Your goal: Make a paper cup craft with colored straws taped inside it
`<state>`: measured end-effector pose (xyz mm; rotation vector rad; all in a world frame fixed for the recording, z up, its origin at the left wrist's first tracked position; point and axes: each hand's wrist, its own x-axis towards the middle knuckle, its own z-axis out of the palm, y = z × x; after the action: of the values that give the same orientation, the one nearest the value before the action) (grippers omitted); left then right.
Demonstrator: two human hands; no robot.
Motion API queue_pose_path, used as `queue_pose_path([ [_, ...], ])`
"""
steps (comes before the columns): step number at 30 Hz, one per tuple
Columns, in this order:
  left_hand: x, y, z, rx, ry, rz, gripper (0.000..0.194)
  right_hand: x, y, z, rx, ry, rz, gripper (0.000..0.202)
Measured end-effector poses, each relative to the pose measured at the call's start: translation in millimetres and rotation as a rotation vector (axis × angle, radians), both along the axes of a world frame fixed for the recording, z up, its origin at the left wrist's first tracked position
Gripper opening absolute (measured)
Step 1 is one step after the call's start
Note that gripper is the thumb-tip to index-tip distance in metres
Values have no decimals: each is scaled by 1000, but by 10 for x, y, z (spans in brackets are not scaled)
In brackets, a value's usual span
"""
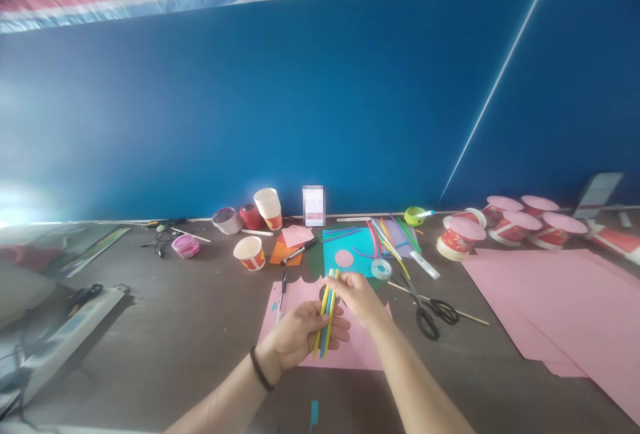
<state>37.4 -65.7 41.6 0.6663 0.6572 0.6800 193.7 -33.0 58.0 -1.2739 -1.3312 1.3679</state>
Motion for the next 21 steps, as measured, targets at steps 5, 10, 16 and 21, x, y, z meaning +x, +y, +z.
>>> queue_pose_path([
  [5, -1, -23, -18, 14, 25, -11, 23, -44, -16, -79, -8, -12, -10, 38],
  [10, -19, -77, -68, 15, 20, -70, 19, -53, 5, -143, -11, 9, -21, 38],
  [16, -47, -82, -56, 13, 51, -20, 18, -87, -42, -163, -35, 30, 49, 32],
  [21, -82, -83, -76, 2, 145, -33, 20, -86, -11, -191, -44, 41, 13, 32],
])
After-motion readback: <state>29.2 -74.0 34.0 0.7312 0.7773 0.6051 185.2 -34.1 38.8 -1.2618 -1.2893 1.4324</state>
